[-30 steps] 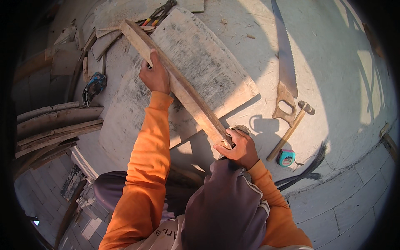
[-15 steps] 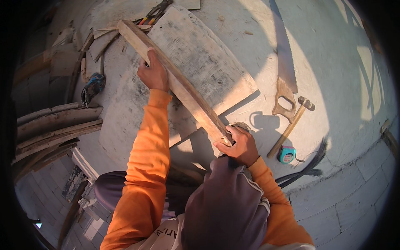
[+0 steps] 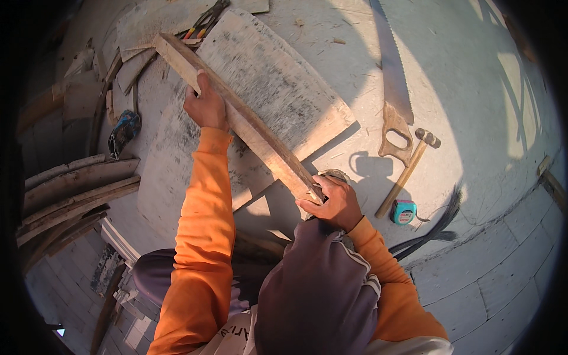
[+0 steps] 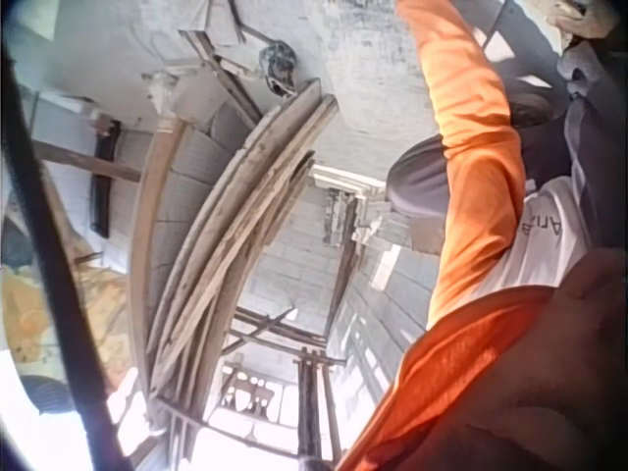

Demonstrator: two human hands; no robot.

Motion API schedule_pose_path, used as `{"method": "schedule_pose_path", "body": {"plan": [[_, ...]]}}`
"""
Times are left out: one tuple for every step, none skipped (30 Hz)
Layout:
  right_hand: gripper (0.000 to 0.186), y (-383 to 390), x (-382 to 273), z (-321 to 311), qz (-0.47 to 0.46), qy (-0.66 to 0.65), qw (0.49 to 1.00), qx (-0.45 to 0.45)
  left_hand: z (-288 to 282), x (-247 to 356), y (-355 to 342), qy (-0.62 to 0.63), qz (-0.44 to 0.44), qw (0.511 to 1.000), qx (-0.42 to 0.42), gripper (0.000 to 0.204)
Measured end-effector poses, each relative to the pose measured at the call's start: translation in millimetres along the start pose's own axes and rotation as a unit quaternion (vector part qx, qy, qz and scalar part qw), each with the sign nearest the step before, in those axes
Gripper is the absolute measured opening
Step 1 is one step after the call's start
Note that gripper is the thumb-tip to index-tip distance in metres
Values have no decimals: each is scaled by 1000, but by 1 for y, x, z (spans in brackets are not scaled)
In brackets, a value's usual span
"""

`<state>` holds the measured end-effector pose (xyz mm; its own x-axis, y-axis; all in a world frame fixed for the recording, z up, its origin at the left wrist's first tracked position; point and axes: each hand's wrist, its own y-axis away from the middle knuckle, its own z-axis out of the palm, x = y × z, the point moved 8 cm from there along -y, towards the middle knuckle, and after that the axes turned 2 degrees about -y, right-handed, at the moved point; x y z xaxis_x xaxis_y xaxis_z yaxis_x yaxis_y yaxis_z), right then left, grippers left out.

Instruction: The person moves a piece of wood from a stack, places it on a flat surface, marks a line with a pencil using a ruler as a guide, and then cuts along the mark using a hand saw.

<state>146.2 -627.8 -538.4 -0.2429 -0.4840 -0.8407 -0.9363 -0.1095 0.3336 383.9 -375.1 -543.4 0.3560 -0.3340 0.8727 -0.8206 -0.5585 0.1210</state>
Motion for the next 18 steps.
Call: {"method": "schedule_pose_path", "body": {"plan": [[69, 0, -1, -1, -2, -1, 1000, 1, 0, 0, 0, -2, -2, 1000, -1, 46], [69, -1, 0, 0, 6, 0, 1000, -5, 0, 0, 0, -4, -4, 1000, -2, 47], [69, -1, 1, 1, 14, 0, 1000, -12, 1, 0, 0, -6, -7, 1000, -4, 47], [69, -1, 1, 1, 21, 2, 1000, -19, 0, 0, -1, -4, -1, 1000, -2, 46], [69, -1, 1, 0, 15, 3, 1000, -13, 1, -3, -2, -1, 5, 1000, 0, 45], [69, 0, 3, 1, 8, 5, 1000, -7, 1, -4, -4, 1, 11, 1000, 1, 44], [70, -1, 1, 1, -1, 7, 1000, -2, 0, -6, -5, -9, 22, 999, 23, 45], [70, -2, 4, 3, 26, 3, 999, -21, 0, -8, -6, -19, 34, 998, 45, 47], [71, -2, 4, 3, 53, -1, 998, -41, -1, -10, -7, -29, 44, 996, 67, 48], [71, -1, 6, 4, 82, -5, 995, -60, -1, -10, -6, -43, 47, 996, 66, 49], [71, -1, 4, 3, 80, -13, 995, -58, -1, -9, -5, -56, 50, 995, 66, 50], [72, -2, 2, 2, 79, -22, 995, -56, -1, -9, -4, -70, 52, 994, 65, 52], [72, -3, 0, 1, 78, -30, 995, -55, -1, -7, -3, -82, 49, 993, 66, 52], [72, -5, -3, 1, 71, -21, 995, -66, -1, -5, -3, -94, 45, 992, 67, 53], [72, -7, -5, 0, 65, -11, 995, -76, -1, -4, -2, -105, 42, 991, 68, 54], [72, -9, -7, -1, 58, 0, 995, -87, -1, 0, 0, -105, 41, 991, 70, 54], [71, -10, -6, 0, 56, 1, 994, -97, -1, 4, 3, -106, 40, 991, 71, 54], [70, -11, -3, 2, 55, 1, 993, -108, -1, 8, 5, -106, 40, 991, 72, 54]]}}
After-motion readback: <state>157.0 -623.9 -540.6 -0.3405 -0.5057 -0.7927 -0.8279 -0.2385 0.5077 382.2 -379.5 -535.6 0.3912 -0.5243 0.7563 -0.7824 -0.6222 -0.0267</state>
